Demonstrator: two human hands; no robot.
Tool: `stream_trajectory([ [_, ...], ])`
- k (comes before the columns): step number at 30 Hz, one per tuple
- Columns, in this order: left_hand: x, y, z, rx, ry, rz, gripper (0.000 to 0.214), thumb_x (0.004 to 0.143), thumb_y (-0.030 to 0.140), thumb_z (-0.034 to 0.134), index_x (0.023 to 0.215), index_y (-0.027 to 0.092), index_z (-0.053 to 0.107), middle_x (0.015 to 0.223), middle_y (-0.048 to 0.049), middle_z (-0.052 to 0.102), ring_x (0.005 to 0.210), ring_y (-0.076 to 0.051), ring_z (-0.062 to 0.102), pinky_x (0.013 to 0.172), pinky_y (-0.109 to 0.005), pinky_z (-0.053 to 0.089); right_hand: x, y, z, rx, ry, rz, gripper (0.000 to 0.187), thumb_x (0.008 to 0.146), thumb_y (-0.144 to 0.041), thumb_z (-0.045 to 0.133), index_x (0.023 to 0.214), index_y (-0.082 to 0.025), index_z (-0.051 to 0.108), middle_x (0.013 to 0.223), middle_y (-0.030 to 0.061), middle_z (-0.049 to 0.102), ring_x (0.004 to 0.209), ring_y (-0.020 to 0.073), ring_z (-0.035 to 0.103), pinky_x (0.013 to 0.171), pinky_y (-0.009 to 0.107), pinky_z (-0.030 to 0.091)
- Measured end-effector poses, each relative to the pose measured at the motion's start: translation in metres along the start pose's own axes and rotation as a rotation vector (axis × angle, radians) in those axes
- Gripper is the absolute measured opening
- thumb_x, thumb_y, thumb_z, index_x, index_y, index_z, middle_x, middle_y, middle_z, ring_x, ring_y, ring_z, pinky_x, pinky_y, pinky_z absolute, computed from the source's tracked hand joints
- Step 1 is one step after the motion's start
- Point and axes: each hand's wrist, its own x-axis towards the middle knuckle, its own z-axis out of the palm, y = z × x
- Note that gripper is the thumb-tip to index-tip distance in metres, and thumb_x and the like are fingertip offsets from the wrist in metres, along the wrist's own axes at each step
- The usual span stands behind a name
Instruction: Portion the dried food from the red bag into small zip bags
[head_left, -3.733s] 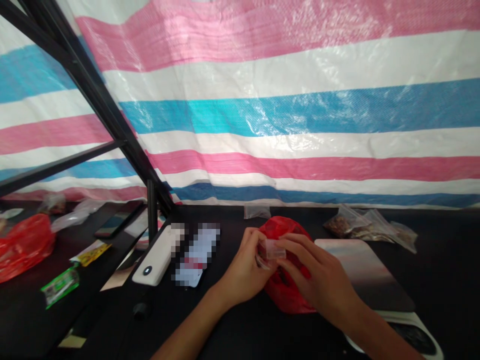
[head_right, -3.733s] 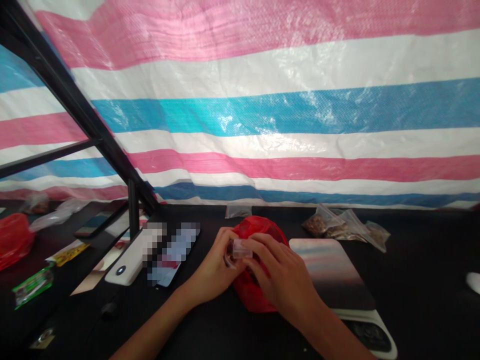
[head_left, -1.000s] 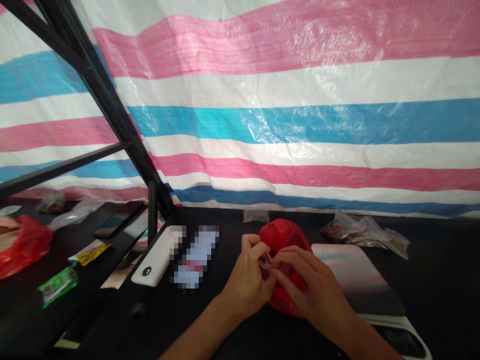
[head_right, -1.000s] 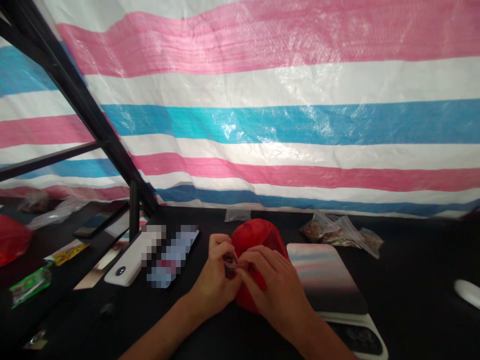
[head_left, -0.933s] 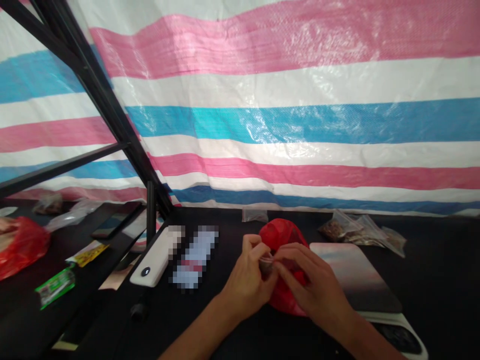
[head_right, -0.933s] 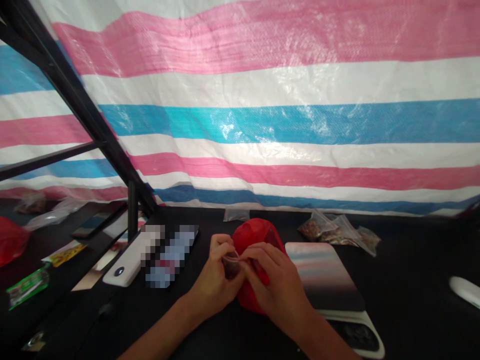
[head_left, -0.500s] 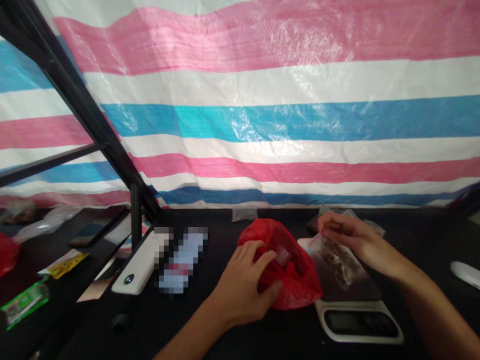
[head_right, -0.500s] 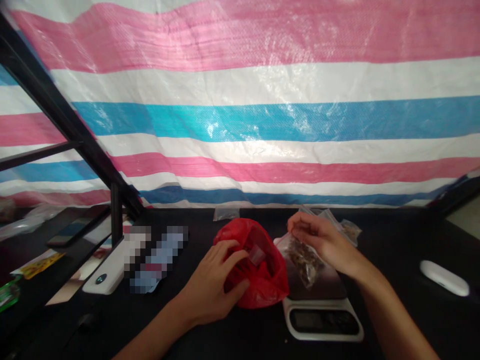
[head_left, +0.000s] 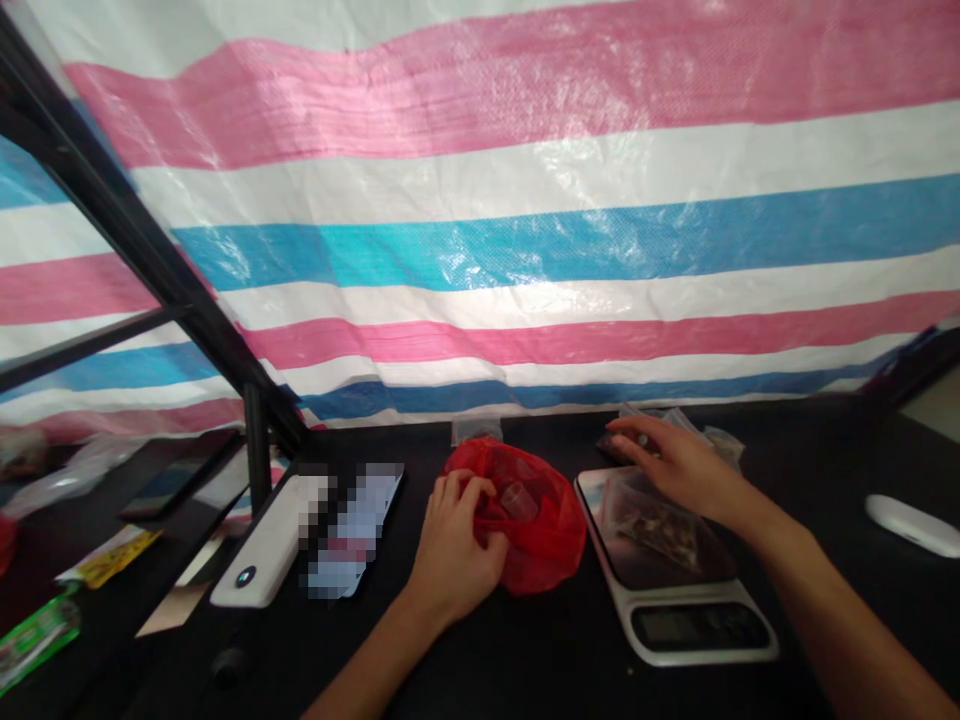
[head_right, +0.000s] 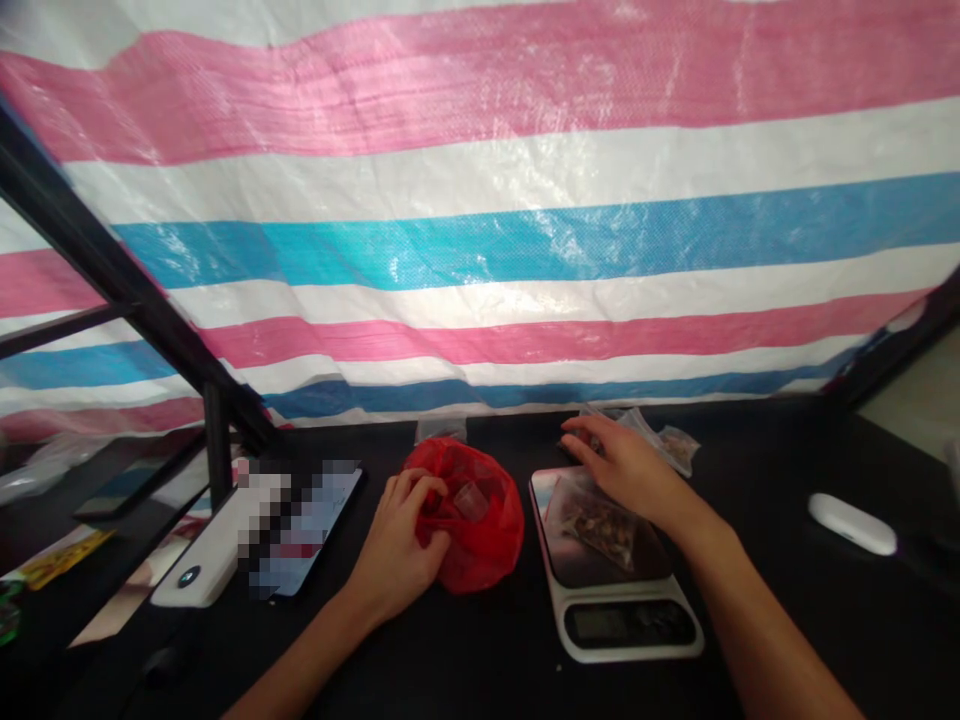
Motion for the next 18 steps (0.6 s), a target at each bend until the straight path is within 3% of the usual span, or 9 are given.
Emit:
stream_trajectory([
  [3, 0.002, -0.002, -0.001, -0.032, 0.032, -0.056, 0.012, 0.08, 0.013, 0.052, 0.081, 0.023, 0.059, 0.086, -0.0026, 0.066, 0.084, -0.023, 0.061, 0.08, -0.035, 0.041, 0.0, 0.003, -0.003, 0.023, -0.053, 0.001, 0.031, 0.096, -0.045, 0.052, 0.106, -0.023, 0.071, 0.102, 0.0062, 0.078, 0.09, 0.0248, 0.072, 0.082, 0.04, 0.055],
  [7, 0.0, -0.004, -0.004, -0.135, 0.107, -0.118, 0.02, 0.09, 0.021, 0.048, 0.071, 0.022, 0.055, 0.066, 0.0017, 0.058, 0.062, -0.017, 0.055, 0.063, -0.028, 0.036, -0.003, -0.003, -0.006, 0.069, -0.104, 0.0, 0.032, 0.095, -0.047, 0.052, 0.105, -0.023, 0.072, 0.1, 0.0058, 0.077, 0.088, 0.0247, 0.071, 0.08, 0.041, 0.055],
  [13, -0.006, -0.004, -0.004, -0.185, 0.183, -0.031, 0.018, 0.089, 0.019, 0.048, 0.073, 0.021, 0.056, 0.063, 0.0023, 0.056, 0.057, -0.014, 0.052, 0.058, -0.025, 0.036, -0.008, -0.006, -0.009, 0.236, -0.191, 0.009, 0.034, 0.09, -0.05, 0.057, 0.105, -0.022, 0.068, 0.092, 0.0054, 0.071, 0.084, 0.0229, 0.066, 0.074, 0.037, 0.054],
  [18, -0.007, -0.007, 0.003, -0.203, 0.239, 0.054, 0.019, 0.089, 0.018, 0.047, 0.073, 0.02, 0.058, 0.063, 0.0024, 0.057, 0.056, -0.013, 0.053, 0.057, -0.024, 0.038, -0.013, -0.004, -0.013, 0.164, -0.27, 0.041, 0.047, 0.086, -0.059, 0.057, 0.115, -0.023, 0.062, 0.088, 0.0034, 0.064, 0.081, 0.0222, 0.063, 0.071, 0.034, 0.052],
])
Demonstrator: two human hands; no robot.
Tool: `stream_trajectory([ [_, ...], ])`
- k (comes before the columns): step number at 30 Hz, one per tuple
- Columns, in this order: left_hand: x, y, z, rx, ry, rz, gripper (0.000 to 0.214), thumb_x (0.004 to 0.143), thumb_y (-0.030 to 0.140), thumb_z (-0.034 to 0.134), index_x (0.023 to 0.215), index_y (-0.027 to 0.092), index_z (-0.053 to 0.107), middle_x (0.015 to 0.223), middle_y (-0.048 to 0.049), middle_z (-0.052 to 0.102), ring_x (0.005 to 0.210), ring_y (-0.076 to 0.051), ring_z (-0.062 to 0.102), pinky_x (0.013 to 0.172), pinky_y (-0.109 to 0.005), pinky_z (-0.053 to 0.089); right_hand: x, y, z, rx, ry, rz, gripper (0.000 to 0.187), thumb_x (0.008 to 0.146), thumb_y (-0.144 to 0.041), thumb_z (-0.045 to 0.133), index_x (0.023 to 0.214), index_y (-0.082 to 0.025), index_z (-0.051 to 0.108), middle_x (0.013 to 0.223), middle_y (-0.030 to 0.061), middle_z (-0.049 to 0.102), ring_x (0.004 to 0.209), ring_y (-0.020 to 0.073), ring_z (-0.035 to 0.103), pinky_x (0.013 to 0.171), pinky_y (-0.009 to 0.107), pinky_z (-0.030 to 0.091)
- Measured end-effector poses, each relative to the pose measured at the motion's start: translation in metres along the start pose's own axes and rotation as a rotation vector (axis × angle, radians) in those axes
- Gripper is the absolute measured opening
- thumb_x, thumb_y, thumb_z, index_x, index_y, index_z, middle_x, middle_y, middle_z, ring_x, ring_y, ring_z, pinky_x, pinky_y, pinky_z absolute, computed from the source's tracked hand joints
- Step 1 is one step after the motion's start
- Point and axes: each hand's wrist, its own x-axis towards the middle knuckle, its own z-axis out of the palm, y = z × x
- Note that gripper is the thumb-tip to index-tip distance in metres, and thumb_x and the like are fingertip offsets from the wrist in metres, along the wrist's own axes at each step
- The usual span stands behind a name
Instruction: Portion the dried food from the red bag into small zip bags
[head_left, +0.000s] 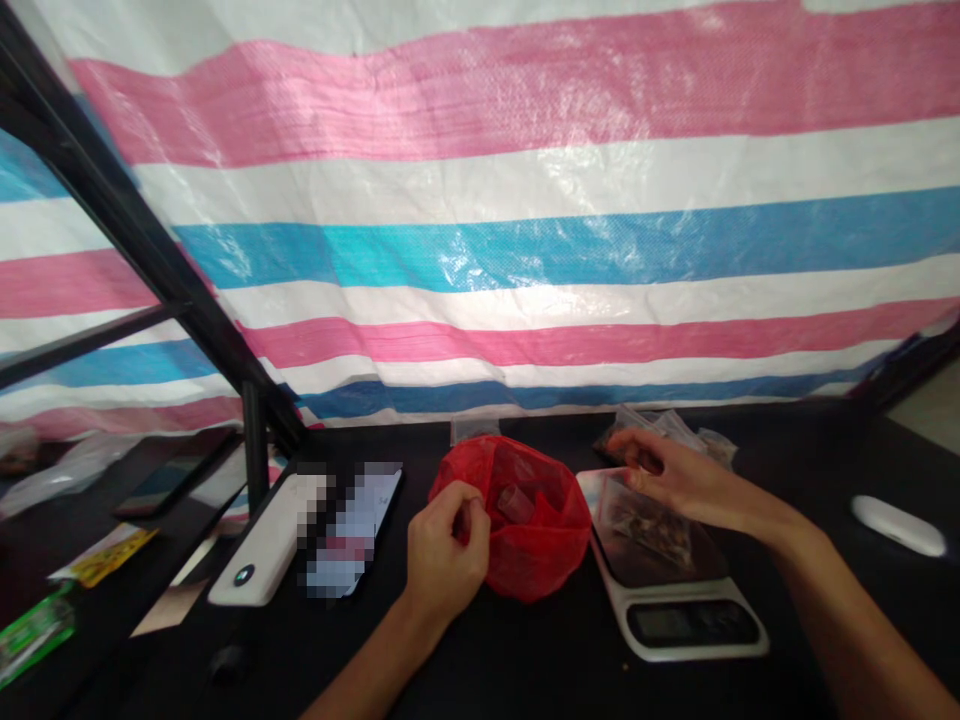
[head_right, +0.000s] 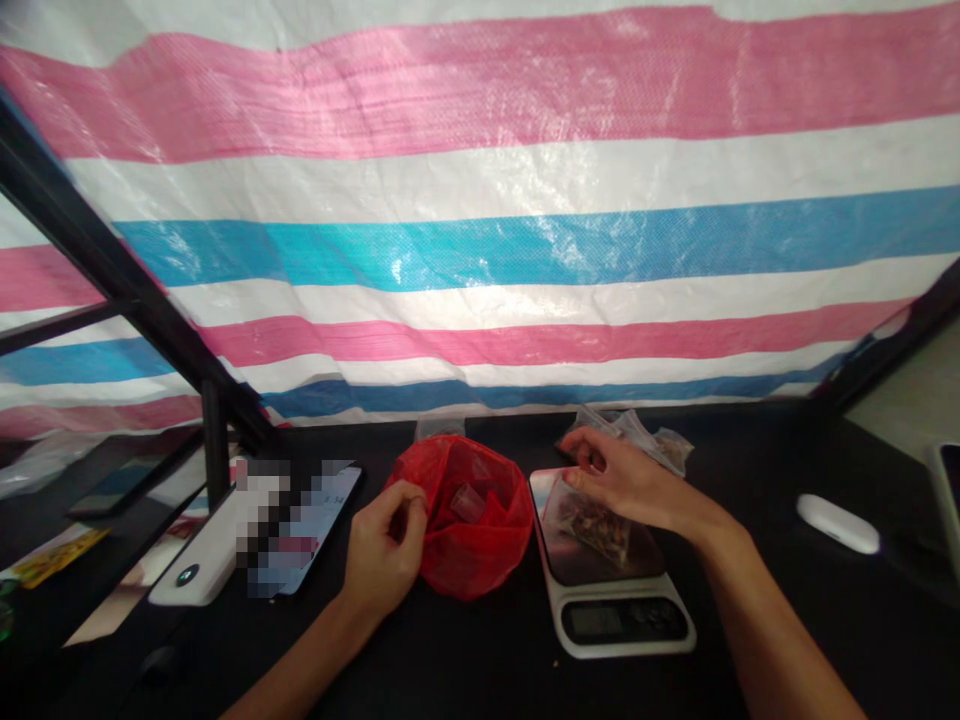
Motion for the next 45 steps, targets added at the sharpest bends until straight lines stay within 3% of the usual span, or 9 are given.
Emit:
stream_trajectory([
  [4, 0.0, 0.001, 0.0, 0.01, 0.041, 0.034, 0.019, 0.089, 0.018, 0.047, 0.073, 0.02, 0.058, 0.062, 0.003, 0.056, 0.055, -0.012, 0.053, 0.056, -0.023, 0.038, -0.01, -0.01, -0.006, -0.122, -0.102, 0.1, 0.056, 0.08, -0.064, 0.059, 0.116, -0.021, 0.061, 0.092, 0.0057, 0.066, 0.084, 0.0252, 0.065, 0.072, 0.034, 0.052],
  [9, 0.001, 0.003, -0.002, 0.02, 0.061, 0.048, 0.019, 0.088, 0.016, 0.048, 0.072, 0.02, 0.057, 0.062, 0.0034, 0.056, 0.054, -0.011, 0.053, 0.056, -0.023, 0.038, -0.021, -0.022, -0.005, -0.219, -0.181, 0.167, 0.047, 0.074, -0.052, 0.069, 0.11, -0.023, 0.062, 0.105, 0.0073, 0.068, 0.092, 0.0269, 0.066, 0.079, 0.035, 0.053],
  [15, 0.002, 0.002, 0.0, 0.036, 0.059, 0.03, 0.019, 0.088, 0.017, 0.048, 0.072, 0.02, 0.058, 0.061, 0.0034, 0.056, 0.054, -0.011, 0.053, 0.056, -0.023, 0.038, -0.02, -0.017, 0.002, -0.308, -0.117, -0.016, 0.027, 0.074, -0.046, 0.075, 0.087, -0.023, 0.066, 0.1, 0.0073, 0.067, 0.097, 0.029, 0.062, 0.084, 0.04, 0.051],
  [21, 0.005, 0.0, -0.001, 0.034, 0.085, 0.029, 0.018, 0.087, 0.015, 0.048, 0.071, 0.02, 0.056, 0.065, 0.0021, 0.057, 0.06, -0.013, 0.054, 0.059, -0.025, 0.039, -0.011, -0.029, 0.006, -0.091, -0.029, -0.105, 0.025, 0.093, -0.048, 0.061, 0.103, -0.025, 0.063, 0.102, 0.0037, 0.068, 0.096, 0.0239, 0.064, 0.087, 0.037, 0.05],
  [25, 0.005, 0.001, 0.0, 0.035, 0.053, 0.051, 0.018, 0.087, 0.014, 0.048, 0.072, 0.02, 0.056, 0.068, 0.0011, 0.059, 0.064, -0.014, 0.056, 0.062, -0.025, 0.04, -0.006, -0.054, 0.029, 0.031, 0.098, -0.237, 0.022, 0.098, -0.039, 0.056, 0.114, -0.025, 0.058, 0.099, 0.0032, 0.065, 0.085, 0.0187, 0.062, 0.077, 0.031, 0.051],
  [32, 0.001, 0.005, 0.002, 0.016, 0.052, 0.091, 0.019, 0.087, 0.011, 0.047, 0.071, 0.021, 0.053, 0.067, 0.0014, 0.059, 0.062, -0.013, 0.054, 0.061, -0.026, 0.04, 0.0, -0.07, 0.077, -0.385, 0.119, -0.391, 0.022, 0.09, -0.015, 0.06, 0.11, -0.024, 0.065, 0.107, 0.0059, 0.067, 0.092, 0.0232, 0.063, 0.084, 0.04, 0.045],
  [35, 0.002, 0.006, 0.001, 0.005, 0.047, 0.08, 0.02, 0.087, 0.01, 0.047, 0.071, 0.021, 0.052, 0.067, 0.0012, 0.058, 0.063, -0.014, 0.054, 0.061, -0.026, 0.04, 0.004, -0.064, 0.082, -0.471, 0.141, -0.382, 0.02, 0.088, -0.015, 0.065, 0.106, -0.023, 0.066, 0.103, 0.006, 0.071, 0.087, 0.0237, 0.064, 0.079, 0.039, 0.044],
  [40, 0.004, 0.007, -0.001, -0.003, 0.032, 0.113, 0.019, 0.087, 0.009, 0.047, 0.072, 0.021, 0.052, 0.069, -0.0001, 0.06, 0.066, -0.015, 0.055, 0.067, -0.029, 0.042, 0.006, -0.057, 0.083, -0.501, 0.145, -0.423, 0.038, 0.082, -0.008, 0.068, 0.117, -0.022, 0.065, 0.108, 0.0056, 0.073, 0.091, 0.0237, 0.065, 0.08, 0.037, 0.043],
  [45, 0.003, 0.01, -0.001, 0.017, -0.147, 0.246, 0.013, 0.081, 0.008, 0.052, 0.079, 0.02, 0.058, 0.081, -0.0043, 0.066, 0.079, -0.02, 0.058, 0.074, -0.034, 0.045, 0.005, -0.056, 0.086, -0.481, 0.139, -0.42, 0.048, 0.083, -0.007, 0.063, 0.129, -0.021, 0.059, 0.104, 0.0058, 0.076, 0.086, 0.0221, 0.065, 0.077, 0.036, 0.042],
])
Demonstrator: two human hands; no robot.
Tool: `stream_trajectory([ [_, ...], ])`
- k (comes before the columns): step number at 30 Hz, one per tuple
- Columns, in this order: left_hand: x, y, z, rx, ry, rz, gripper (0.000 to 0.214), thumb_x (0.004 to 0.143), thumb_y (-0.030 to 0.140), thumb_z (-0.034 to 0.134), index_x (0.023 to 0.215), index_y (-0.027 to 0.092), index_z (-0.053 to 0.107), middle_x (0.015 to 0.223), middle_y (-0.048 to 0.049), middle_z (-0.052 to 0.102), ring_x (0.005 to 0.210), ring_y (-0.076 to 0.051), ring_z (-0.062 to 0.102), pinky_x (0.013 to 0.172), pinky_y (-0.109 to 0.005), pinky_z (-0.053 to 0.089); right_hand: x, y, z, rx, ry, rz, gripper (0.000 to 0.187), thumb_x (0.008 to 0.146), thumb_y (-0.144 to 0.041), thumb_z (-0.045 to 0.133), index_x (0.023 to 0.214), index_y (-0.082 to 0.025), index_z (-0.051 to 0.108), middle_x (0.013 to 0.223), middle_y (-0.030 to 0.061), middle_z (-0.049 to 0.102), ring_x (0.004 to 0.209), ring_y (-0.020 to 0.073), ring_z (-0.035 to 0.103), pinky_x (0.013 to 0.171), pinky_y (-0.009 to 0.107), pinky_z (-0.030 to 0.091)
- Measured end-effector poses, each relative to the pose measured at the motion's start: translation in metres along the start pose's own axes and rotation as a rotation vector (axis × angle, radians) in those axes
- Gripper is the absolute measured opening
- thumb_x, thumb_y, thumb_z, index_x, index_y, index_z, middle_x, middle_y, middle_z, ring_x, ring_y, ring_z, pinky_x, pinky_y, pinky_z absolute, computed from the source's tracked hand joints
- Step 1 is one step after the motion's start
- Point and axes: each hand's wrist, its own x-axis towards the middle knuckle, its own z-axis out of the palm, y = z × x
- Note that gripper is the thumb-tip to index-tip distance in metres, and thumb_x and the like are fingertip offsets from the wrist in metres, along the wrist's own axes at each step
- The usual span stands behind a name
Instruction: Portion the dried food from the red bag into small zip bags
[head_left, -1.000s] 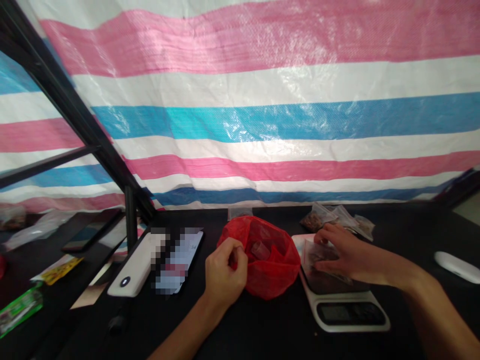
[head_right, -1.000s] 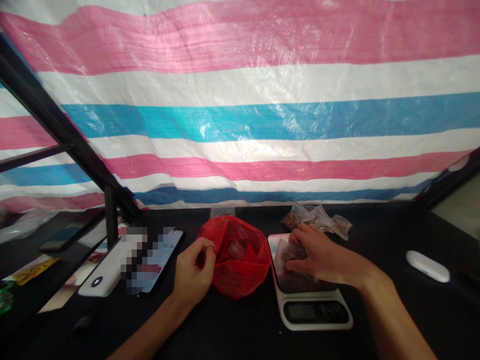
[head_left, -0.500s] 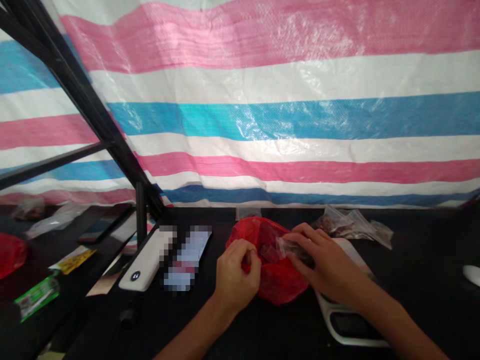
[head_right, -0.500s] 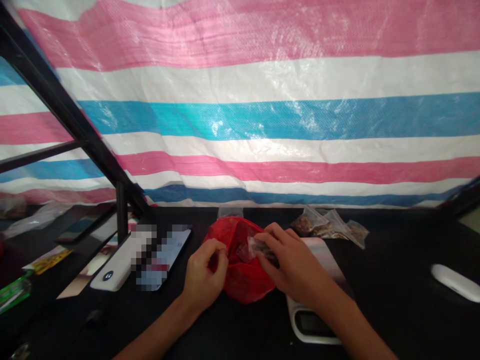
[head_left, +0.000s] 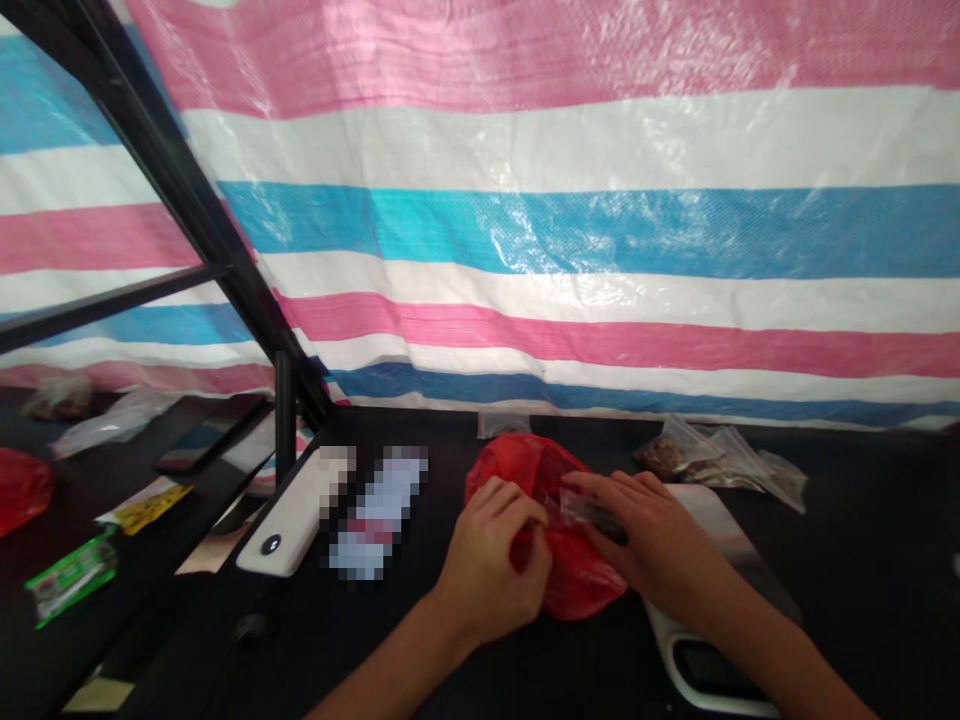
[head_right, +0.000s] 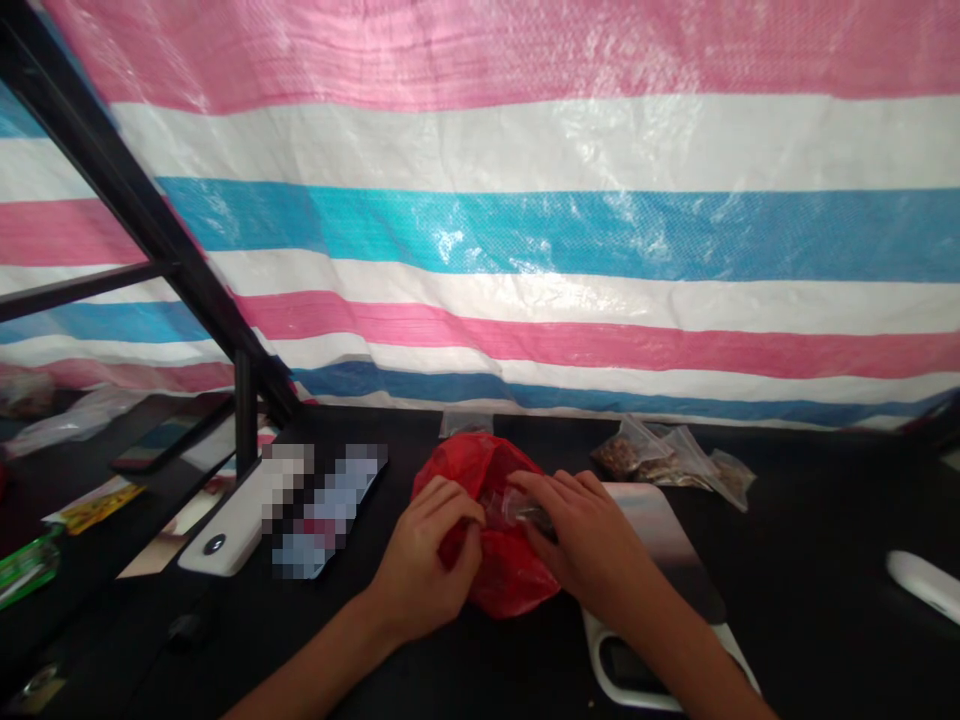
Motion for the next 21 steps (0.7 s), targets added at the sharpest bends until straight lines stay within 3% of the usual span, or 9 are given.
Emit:
stream_trajectory([
  [3, -0.0031, 0.0024, 0.0002, -0.004, -0.135, 0.086, 0.017, 0.075, 0.007, 0.056, 0.084, 0.02, 0.061, 0.086, -0.0046, 0.071, 0.084, -0.022, 0.059, 0.076, -0.037, 0.045, -0.0001, -0.001, -0.0001, -0.024, -0.006, -0.001, 0.055, 0.083, -0.006, 0.059, 0.136, -0.021, 0.055, 0.102, 0.0068, 0.076, 0.085, 0.0229, 0.065, 0.077, 0.037, 0.041],
  [7, -0.0067, 0.0035, 0.0015, -0.059, -0.256, 0.172, 0.02, 0.067, 0.003, 0.057, 0.077, 0.02, 0.061, 0.073, -0.0021, 0.07, 0.082, -0.022, 0.06, 0.076, -0.035, 0.046, 0.0002, -0.0024, -0.0017, -0.036, 0.008, 0.036, 0.044, 0.089, -0.011, 0.058, 0.132, -0.021, 0.059, 0.102, 0.0084, 0.076, 0.085, 0.0236, 0.064, 0.077, 0.038, 0.042],
  [18, -0.0062, 0.0012, 0.0053, -0.062, -0.361, 0.212, 0.022, 0.066, 0.002, 0.056, 0.077, 0.02, 0.06, 0.075, -0.0014, 0.07, 0.08, -0.019, 0.059, 0.077, -0.033, 0.047, 0.002, -0.0027, -0.0023, 0.03, -0.002, 0.053, 0.055, 0.085, -0.001, 0.055, 0.134, -0.024, 0.058, 0.107, 0.0067, 0.075, 0.094, 0.0241, 0.064, 0.081, 0.038, 0.044],
  [21, -0.0065, 0.0017, 0.0052, -0.067, -0.36, 0.234, 0.023, 0.067, 0.001, 0.055, 0.078, 0.02, 0.061, 0.074, -0.0019, 0.07, 0.08, -0.02, 0.058, 0.078, -0.033, 0.047, 0.0017, -0.0029, -0.0029, 0.009, 0.018, 0.065, 0.047, 0.089, -0.007, 0.056, 0.133, -0.024, 0.059, 0.104, 0.0066, 0.076, 0.091, 0.0234, 0.065, 0.079, 0.038, 0.044],
])
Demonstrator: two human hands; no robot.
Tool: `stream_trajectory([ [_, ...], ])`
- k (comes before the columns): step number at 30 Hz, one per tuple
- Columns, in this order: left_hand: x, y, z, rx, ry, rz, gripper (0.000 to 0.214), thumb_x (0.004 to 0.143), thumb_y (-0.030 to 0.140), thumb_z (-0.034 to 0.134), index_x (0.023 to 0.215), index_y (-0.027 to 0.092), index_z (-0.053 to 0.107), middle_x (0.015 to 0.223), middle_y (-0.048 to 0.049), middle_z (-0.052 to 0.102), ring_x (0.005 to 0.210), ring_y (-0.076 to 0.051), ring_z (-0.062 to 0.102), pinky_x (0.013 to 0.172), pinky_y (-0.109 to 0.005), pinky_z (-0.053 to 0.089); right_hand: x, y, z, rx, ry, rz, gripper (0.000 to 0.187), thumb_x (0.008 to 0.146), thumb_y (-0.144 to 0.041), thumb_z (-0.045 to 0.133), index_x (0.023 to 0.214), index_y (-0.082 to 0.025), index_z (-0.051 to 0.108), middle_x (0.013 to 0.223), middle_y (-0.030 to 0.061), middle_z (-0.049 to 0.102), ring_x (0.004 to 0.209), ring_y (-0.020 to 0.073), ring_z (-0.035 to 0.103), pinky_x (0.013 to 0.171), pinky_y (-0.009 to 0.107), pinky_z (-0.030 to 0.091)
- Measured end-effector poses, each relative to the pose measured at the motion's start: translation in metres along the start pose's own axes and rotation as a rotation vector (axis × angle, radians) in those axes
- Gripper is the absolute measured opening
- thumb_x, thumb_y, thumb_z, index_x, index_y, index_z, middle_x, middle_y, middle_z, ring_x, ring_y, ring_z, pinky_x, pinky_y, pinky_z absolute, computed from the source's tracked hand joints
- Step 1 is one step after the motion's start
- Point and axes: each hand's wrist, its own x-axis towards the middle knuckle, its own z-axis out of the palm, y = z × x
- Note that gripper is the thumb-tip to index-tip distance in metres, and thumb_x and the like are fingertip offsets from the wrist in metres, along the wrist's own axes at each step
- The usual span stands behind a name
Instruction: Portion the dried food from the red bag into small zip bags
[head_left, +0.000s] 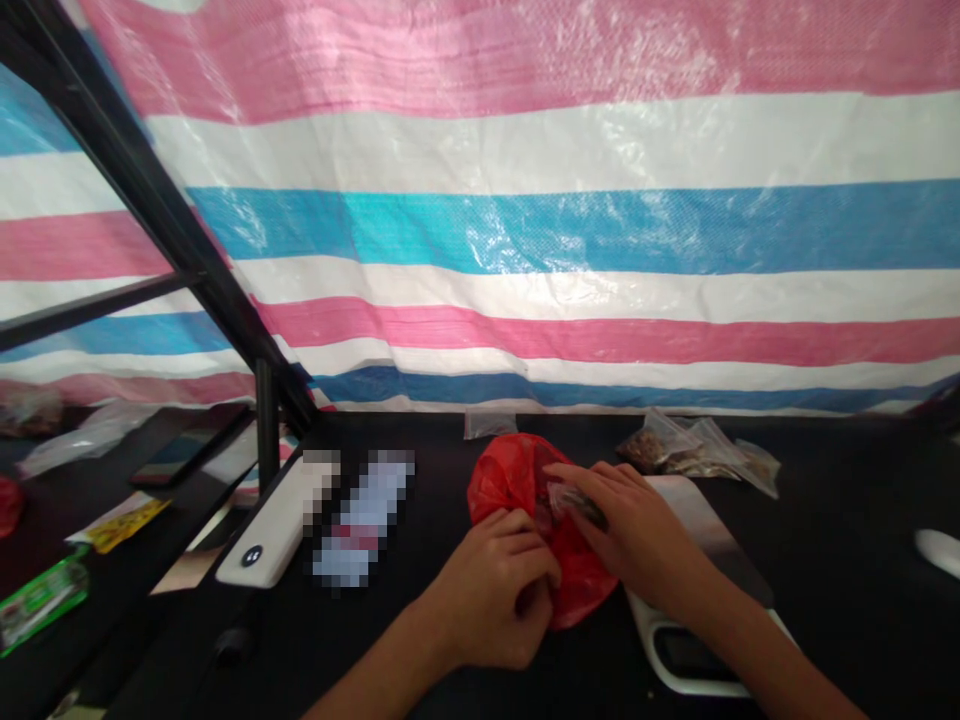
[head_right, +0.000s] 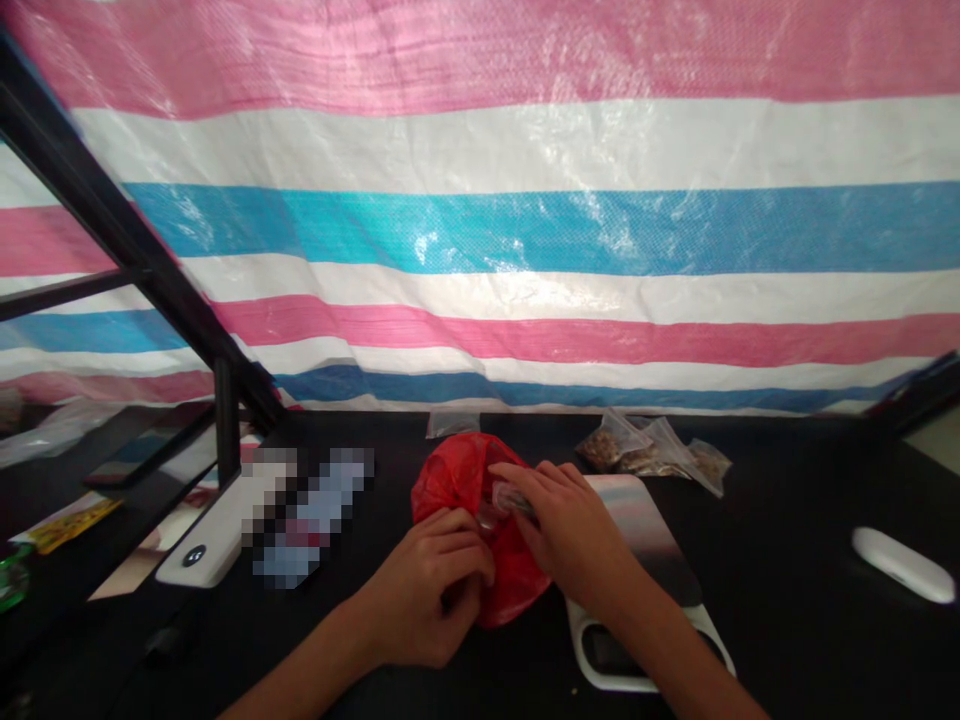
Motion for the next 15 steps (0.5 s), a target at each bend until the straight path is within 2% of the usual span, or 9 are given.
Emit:
stream_trajectory([
  [8, 0.0004, -0.0006, -0.0011, 0.02, 0.025, 0.004, 0.026, 0.067, 0.001, 0.054, 0.081, 0.021, 0.063, 0.075, -0.0034, 0.069, 0.08, -0.021, 0.057, 0.076, -0.032, 0.05, 0.0002, 0.0017, 0.0018, 0.014, 0.005, 0.003, 0.032, 0.093, -0.014, 0.055, 0.122, -0.023, 0.064, 0.104, 0.0066, 0.077, 0.086, 0.023, 0.068, 0.077, 0.038, 0.045],
  [11, 0.0011, 0.0012, -0.0019, 0.022, 0.006, 0.016, 0.024, 0.067, 0.001, 0.053, 0.079, 0.021, 0.062, 0.075, -0.0036, 0.068, 0.08, -0.021, 0.056, 0.078, -0.033, 0.05, -0.0003, 0.0024, 0.0026, 0.032, 0.03, 0.02, 0.031, 0.097, -0.022, 0.055, 0.127, -0.025, 0.062, 0.108, 0.0067, 0.077, 0.089, 0.0234, 0.068, 0.079, 0.04, 0.045],
  [15, 0.0018, 0.0025, -0.0029, 0.019, 0.014, 0.031, 0.024, 0.068, 0.001, 0.053, 0.079, 0.02, 0.063, 0.076, -0.004, 0.068, 0.081, -0.021, 0.056, 0.08, -0.034, 0.05, 0.0014, 0.0041, -0.0015, 0.108, 0.034, 0.056, 0.032, 0.098, -0.02, 0.051, 0.126, -0.026, 0.064, 0.105, 0.0065, 0.077, 0.09, 0.0235, 0.068, 0.082, 0.04, 0.046],
])
